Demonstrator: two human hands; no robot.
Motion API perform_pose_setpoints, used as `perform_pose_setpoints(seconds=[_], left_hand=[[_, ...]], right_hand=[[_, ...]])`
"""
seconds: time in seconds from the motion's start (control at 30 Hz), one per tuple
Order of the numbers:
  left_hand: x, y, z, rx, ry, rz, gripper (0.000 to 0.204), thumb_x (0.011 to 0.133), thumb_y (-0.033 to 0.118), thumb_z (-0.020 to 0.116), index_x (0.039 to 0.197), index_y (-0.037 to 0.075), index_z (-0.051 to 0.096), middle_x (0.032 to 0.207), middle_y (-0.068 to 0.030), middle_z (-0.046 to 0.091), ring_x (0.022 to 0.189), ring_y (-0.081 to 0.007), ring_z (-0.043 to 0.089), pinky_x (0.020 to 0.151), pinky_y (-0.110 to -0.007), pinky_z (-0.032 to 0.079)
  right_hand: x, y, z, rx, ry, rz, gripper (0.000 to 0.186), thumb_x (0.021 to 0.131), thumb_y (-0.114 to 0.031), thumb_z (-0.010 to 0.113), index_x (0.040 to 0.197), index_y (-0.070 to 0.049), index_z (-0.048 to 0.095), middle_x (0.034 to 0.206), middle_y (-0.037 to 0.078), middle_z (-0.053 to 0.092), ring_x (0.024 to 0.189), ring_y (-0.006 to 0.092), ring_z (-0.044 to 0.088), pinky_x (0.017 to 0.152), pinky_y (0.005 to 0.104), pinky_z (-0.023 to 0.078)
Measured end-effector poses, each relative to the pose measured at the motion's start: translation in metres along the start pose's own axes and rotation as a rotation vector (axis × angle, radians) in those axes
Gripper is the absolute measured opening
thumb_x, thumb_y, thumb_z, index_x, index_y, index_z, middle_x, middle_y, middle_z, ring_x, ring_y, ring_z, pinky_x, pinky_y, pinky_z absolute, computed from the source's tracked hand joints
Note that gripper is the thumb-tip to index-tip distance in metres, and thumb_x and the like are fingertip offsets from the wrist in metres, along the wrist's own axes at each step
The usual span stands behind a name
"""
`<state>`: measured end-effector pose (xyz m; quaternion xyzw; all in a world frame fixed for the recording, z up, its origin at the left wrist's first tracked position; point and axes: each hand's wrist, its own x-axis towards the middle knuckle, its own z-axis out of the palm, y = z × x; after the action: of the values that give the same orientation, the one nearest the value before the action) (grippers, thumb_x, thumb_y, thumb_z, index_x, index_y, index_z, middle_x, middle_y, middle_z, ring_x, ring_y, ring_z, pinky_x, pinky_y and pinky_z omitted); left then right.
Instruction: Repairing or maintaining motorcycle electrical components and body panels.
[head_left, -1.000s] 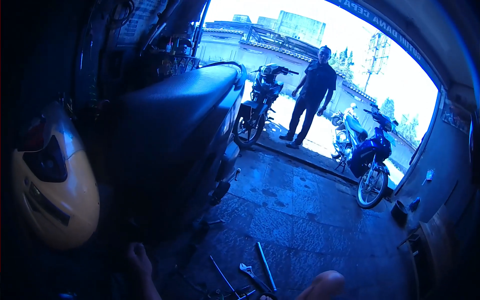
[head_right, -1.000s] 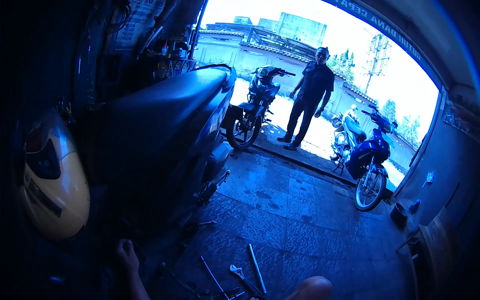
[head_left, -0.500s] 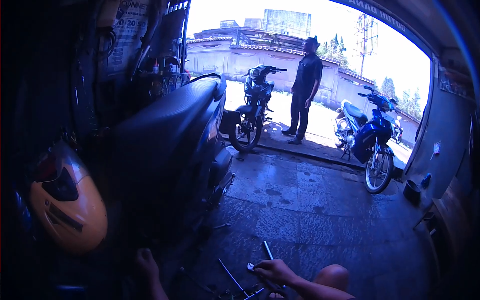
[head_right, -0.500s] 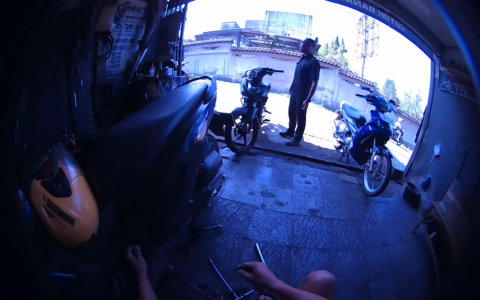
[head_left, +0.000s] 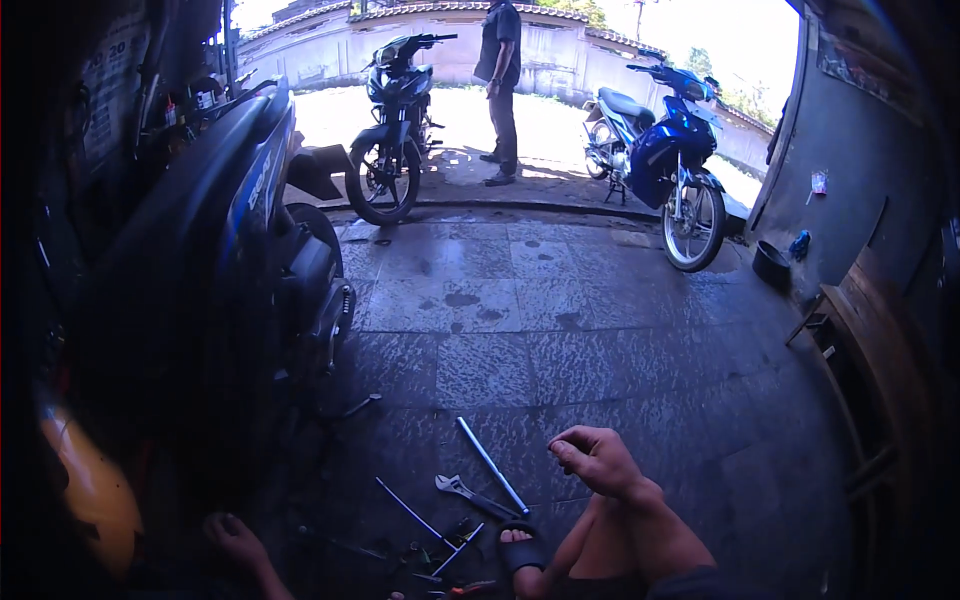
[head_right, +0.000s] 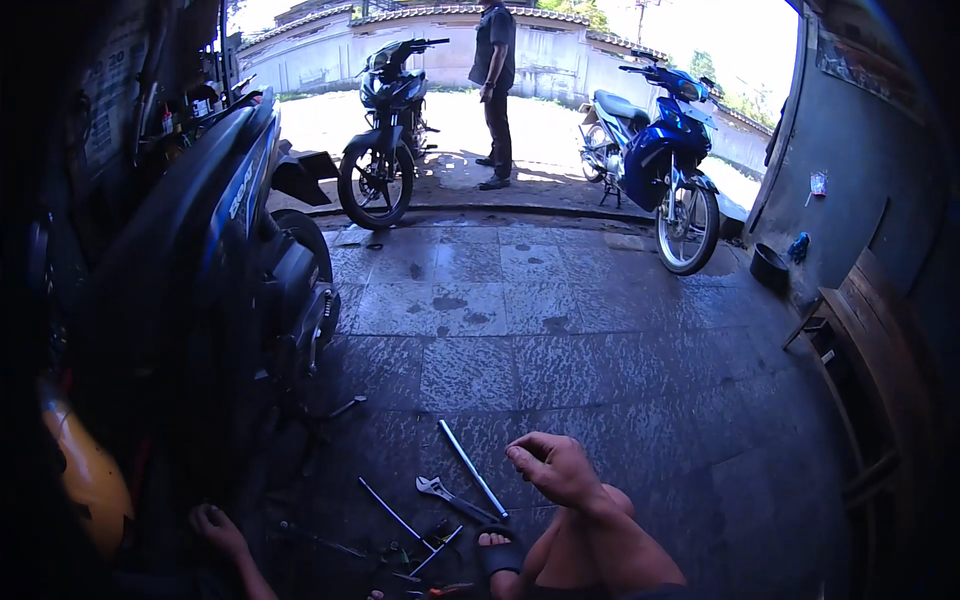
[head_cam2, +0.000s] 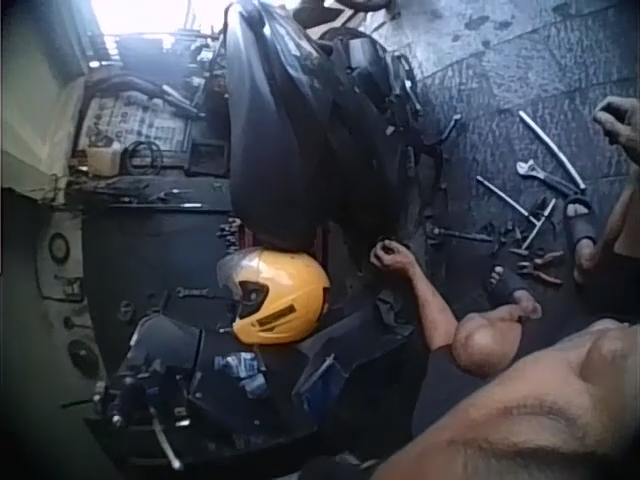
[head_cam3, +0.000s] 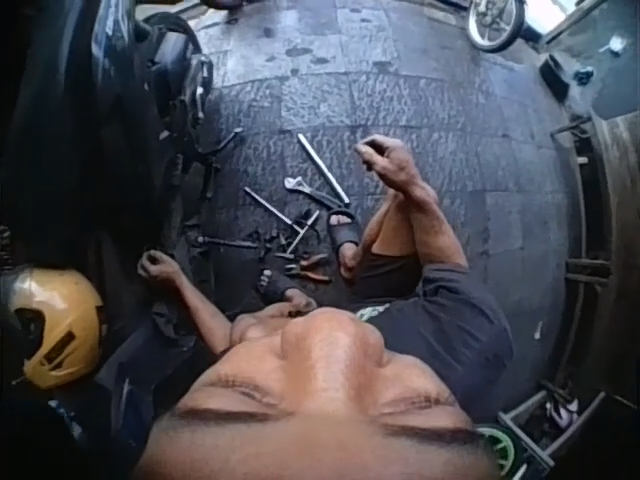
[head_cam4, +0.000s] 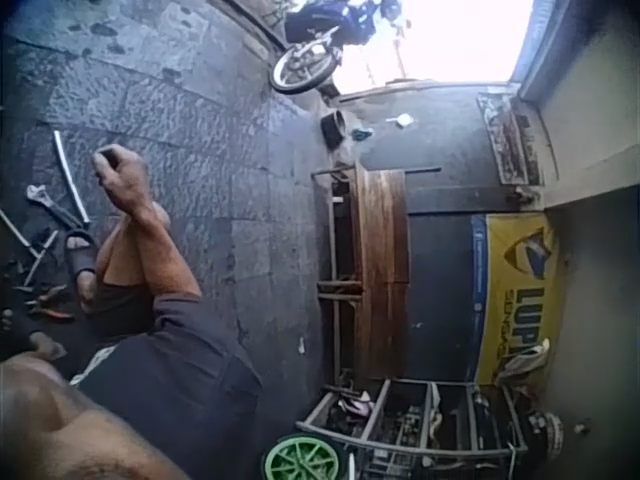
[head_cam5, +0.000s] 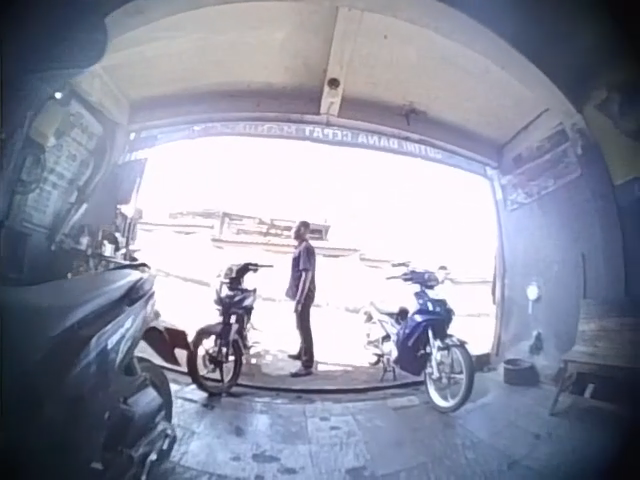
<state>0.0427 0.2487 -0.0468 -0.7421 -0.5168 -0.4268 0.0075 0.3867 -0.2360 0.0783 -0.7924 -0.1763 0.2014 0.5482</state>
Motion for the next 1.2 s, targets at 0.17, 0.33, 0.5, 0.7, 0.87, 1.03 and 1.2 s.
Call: perform_pose_setpoints(seconds=[0.17, 0.33, 0.5, 0.7, 0.87, 1.03, 1.2], left_hand=[[0.002, -0.034, 0.002, 0.019, 0.077, 0.091, 0.019, 0.093, 0.007, 0.054, 0.103, -0.007, 0.063, 0.109, -0.0212, 0.061, 0.105, -0.0392, 0.06, 0.091, -0.045, 0.049], [0.005, -0.052, 0.012, 0.0, 0.083, 0.146, 0.019, 0.093, 0.006, 0.051, 0.099, -0.009, 0.061, 0.105, -0.0214, 0.06, 0.102, -0.0397, 0.06, 0.091, -0.046, 0.048], [0.0, -0.052, 0.014, -0.03, 0.077, 0.131, 0.02, 0.094, 0.006, 0.05, 0.101, -0.01, 0.06, 0.108, -0.022, 0.059, 0.104, -0.0397, 0.059, 0.093, -0.046, 0.047], [-0.001, -0.051, 0.023, -0.109, 0.034, 0.135, 0.021, 0.098, 0.006, 0.05, 0.105, -0.01, 0.06, 0.111, -0.0224, 0.059, 0.107, -0.0388, 0.058, 0.095, -0.045, 0.046], [-0.002, -0.051, 0.042, -0.208, 0.001, 0.073, 0.023, 0.101, 0.01, 0.054, 0.107, -0.009, 0.064, 0.11, -0.0225, 0.061, 0.106, -0.038, 0.06, 0.095, -0.044, 0.047], [0.007, -0.037, -0.027, -0.206, 0.027, -0.148, 0.029, 0.1, 0.017, 0.056, 0.115, -0.006, 0.065, 0.112, -0.0236, 0.066, 0.107, -0.037, 0.064, 0.097, -0.044, 0.048], [-0.007, 0.033, 0.018, -0.464, 0.059, -0.223, 0.02, 0.095, 0.016, 0.06, 0.111, 0.003, 0.059, 0.097, -0.0189, 0.067, 0.093, -0.035, 0.068, 0.084, -0.043, 0.053]], right_hand=[[-0.004, -0.015, 0.013, -0.052, -0.113, -0.054, 0.025, 0.098, -0.021, 0.066, 0.109, 0.001, 0.072, 0.086, 0.008, 0.072, 0.077, 0.0113, 0.064, 0.071, 0.0302, 0.053], [-0.01, -0.018, 0.025, -0.14, -0.212, -0.179, 0.026, 0.097, -0.022, 0.066, 0.111, -0.001, 0.071, 0.094, 0.014, 0.074, 0.086, 0.0184, 0.071, 0.077, 0.0333, 0.054], [-0.01, -0.02, 0.031, -0.192, -0.28, -0.169, 0.026, 0.097, -0.022, 0.066, 0.111, 0.0, 0.07, 0.099, 0.017, 0.074, 0.091, 0.0256, 0.072, 0.081, 0.0355, 0.055], [-0.013, -0.021, 0.025, -0.271, -0.342, -0.131, 0.03, 0.098, -0.024, 0.065, 0.115, 0.0, 0.069, 0.104, 0.018, 0.074, 0.098, 0.0277, 0.072, 0.086, 0.0374, 0.054], [0.006, -0.014, 0.029, -0.279, -0.369, -0.129, 0.032, 0.098, -0.025, 0.064, 0.118, 0.0, 0.068, 0.105, 0.017, 0.074, 0.099, 0.0266, 0.072, 0.087, 0.0369, 0.054], [0.006, -0.03, 0.06, -0.231, -0.373, -0.184, 0.025, 0.097, -0.017, 0.066, 0.114, 0.001, 0.07, 0.083, 0.003, 0.068, 0.073, 0.0101, 0.06, 0.065, 0.0274, 0.051], [-0.02, 0.028, 0.0, -0.165, -0.271, -0.146, 0.027, 0.097, -0.018, 0.066, 0.116, 0.001, 0.068, 0.091, 0.012, 0.071, 0.074, 0.0201, 0.067, 0.068, 0.0335, 0.054]])
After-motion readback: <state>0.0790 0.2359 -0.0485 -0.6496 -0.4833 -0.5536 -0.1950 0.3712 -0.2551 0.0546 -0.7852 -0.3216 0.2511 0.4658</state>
